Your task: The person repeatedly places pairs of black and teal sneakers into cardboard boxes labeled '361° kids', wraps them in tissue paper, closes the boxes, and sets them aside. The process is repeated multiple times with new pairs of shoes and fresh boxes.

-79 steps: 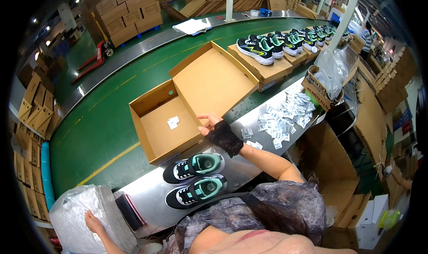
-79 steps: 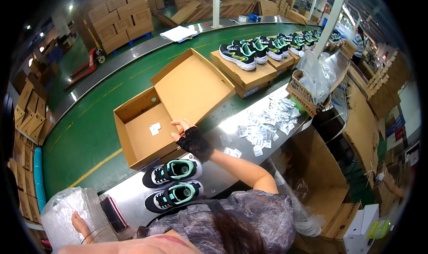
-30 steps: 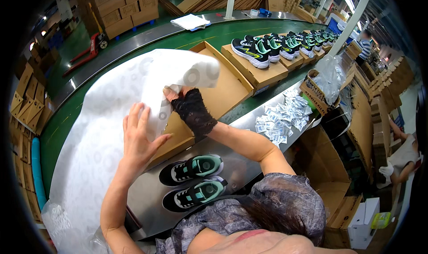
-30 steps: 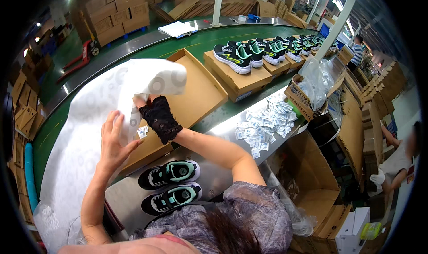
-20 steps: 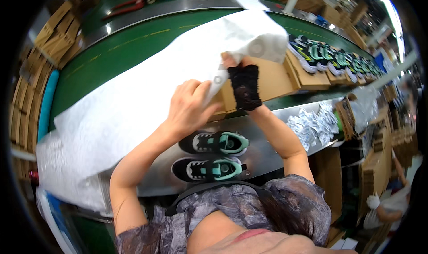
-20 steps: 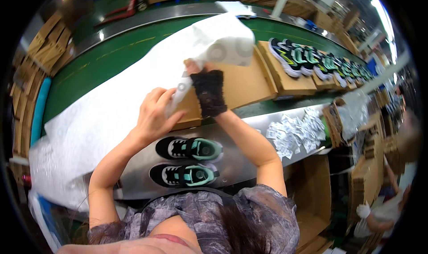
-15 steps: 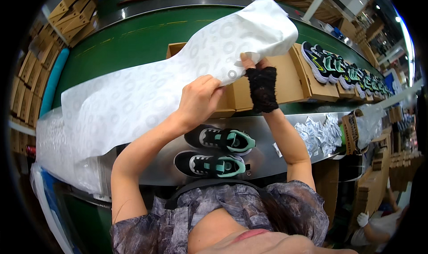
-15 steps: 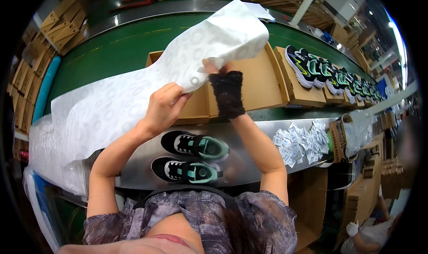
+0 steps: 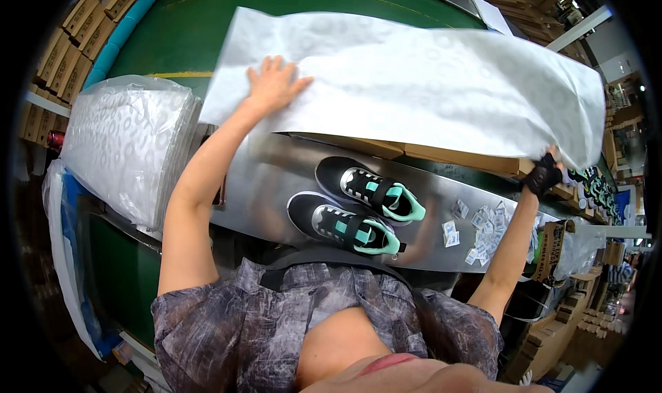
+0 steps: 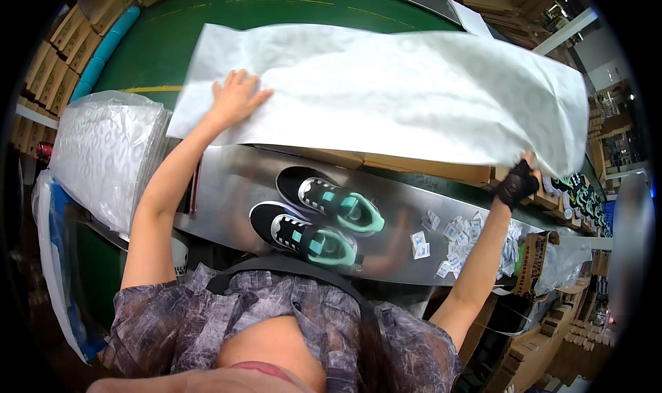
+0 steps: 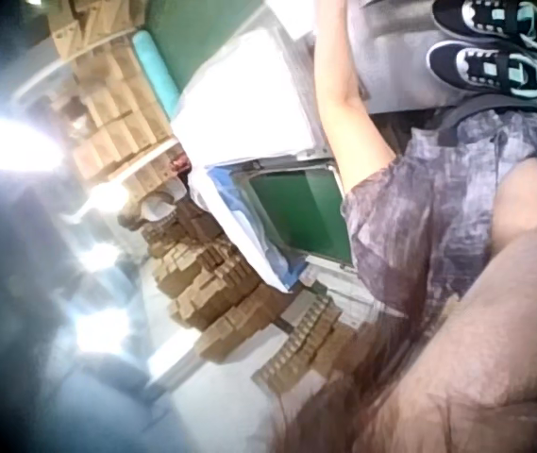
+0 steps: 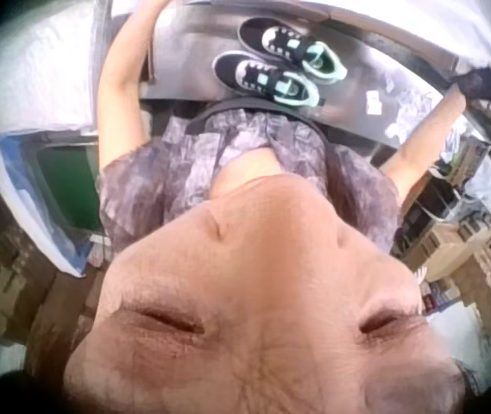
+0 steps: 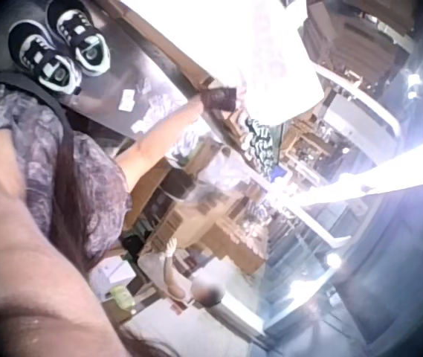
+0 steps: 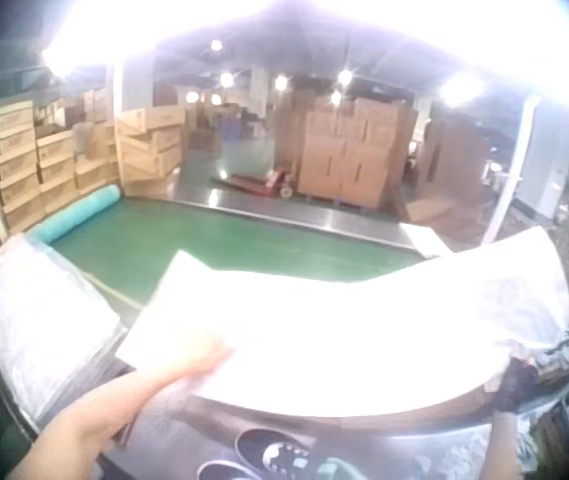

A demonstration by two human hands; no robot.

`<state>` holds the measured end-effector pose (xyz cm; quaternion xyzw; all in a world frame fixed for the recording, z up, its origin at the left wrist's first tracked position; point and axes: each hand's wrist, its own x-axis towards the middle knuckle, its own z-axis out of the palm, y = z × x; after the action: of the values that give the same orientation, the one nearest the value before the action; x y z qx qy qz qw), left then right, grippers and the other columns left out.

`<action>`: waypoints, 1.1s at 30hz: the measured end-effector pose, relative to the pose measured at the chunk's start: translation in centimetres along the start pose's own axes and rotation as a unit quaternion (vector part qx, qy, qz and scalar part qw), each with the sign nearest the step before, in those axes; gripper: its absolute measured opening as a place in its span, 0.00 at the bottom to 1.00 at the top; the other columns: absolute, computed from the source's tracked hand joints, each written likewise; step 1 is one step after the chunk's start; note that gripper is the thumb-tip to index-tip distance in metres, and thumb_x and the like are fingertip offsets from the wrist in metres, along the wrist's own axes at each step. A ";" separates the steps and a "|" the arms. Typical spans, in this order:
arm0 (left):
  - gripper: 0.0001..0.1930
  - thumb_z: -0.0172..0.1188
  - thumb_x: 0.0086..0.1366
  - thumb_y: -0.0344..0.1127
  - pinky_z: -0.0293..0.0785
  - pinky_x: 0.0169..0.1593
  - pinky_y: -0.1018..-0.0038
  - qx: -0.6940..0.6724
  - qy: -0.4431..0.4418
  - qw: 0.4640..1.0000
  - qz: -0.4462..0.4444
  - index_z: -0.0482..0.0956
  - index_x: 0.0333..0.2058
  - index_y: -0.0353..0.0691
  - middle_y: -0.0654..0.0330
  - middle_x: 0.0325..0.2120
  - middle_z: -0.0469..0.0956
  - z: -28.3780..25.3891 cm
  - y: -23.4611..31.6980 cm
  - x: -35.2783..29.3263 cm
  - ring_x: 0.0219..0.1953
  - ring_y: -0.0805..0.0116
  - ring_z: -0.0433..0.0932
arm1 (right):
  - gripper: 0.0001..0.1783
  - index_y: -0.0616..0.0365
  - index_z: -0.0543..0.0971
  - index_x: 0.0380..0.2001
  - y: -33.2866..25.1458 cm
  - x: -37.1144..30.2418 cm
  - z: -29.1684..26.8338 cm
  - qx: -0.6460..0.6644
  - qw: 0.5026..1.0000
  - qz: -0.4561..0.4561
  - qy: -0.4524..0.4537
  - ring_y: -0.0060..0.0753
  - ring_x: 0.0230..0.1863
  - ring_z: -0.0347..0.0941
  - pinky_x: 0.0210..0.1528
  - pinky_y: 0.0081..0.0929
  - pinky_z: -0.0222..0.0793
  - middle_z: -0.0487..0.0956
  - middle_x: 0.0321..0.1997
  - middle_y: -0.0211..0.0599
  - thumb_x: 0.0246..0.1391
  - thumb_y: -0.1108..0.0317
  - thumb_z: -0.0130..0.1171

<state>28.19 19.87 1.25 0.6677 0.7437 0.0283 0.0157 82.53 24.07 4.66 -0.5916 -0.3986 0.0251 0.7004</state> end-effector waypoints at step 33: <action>0.13 0.57 0.57 0.36 0.70 0.33 0.78 -0.652 0.093 0.753 0.012 0.73 0.36 0.31 0.60 0.29 0.76 -4.2 0.1 1.2 0.29 0.75 0.73 | 0.15 0.63 0.73 0.21 -7.5 -18.7 14.8 0.087 0.871 0.048 -0.481 0.32 0.21 0.69 0.27 0.29 0.64 0.72 0.17 0.40 0.48 0.59 0.54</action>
<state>27.93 21.01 5.47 0.4985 0.5348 0.5686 0.3771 57.88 24.30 0.91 -0.4617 -0.6536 0.3745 0.4684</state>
